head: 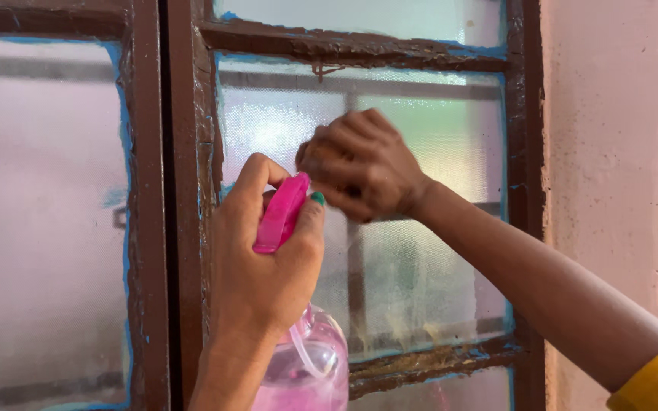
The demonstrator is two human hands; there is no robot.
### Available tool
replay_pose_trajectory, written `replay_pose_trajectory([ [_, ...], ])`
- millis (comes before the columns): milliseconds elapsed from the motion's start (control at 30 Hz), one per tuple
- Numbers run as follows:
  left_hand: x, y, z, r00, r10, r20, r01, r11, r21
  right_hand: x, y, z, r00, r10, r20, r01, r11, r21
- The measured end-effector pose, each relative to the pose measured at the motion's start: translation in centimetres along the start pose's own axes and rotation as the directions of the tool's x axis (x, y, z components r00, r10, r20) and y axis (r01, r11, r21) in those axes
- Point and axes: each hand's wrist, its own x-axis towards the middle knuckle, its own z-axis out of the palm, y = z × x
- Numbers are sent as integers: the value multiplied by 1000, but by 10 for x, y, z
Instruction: The person wipes the panes and frame of a window with a cloth, periodically applying liquid from a spray bottle.
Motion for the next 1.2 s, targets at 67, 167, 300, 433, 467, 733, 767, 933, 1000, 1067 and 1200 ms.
replay_pose_trajectory([
  [67,0,0,2,1000,8,1,-8,1000,-19,-1,0,4,990,136,-31,-138,990,-43],
  [167,0,0,7,1000,-8,15,9,999,-43,-11,-6,6,984,176,-25,-177,981,-76],
  [300,4,-3,13,997,-82,2,81,981,-176,-20,1,0,988,-134,76,133,991,23],
  [433,5,-11,24,996,-81,43,90,958,-272,-21,10,-1,998,69,-1,-69,998,3],
  [467,5,-12,27,996,-72,47,82,961,-266,-20,8,1,954,283,-102,-292,953,-83],
  [733,2,-4,47,992,-97,77,114,961,-254,-29,5,-14,997,74,-12,-74,996,-39],
  [767,2,-3,49,993,-95,69,108,967,-230,-30,11,-16,1000,26,14,-25,1000,-18],
  [933,3,1,56,988,-142,65,155,943,-294,-37,6,-12,946,316,-72,-319,947,-30],
  [1000,2,1,57,989,-130,65,144,949,-281,-41,2,-7,891,428,-152,-449,881,-151],
  [1067,0,1,59,994,-97,59,110,952,-285,-50,8,-14,968,238,-76,-245,964,-103],
  [1200,-3,-1,60,990,-134,51,141,973,-183,-58,29,-21,1000,9,-2,-9,998,-62],
])
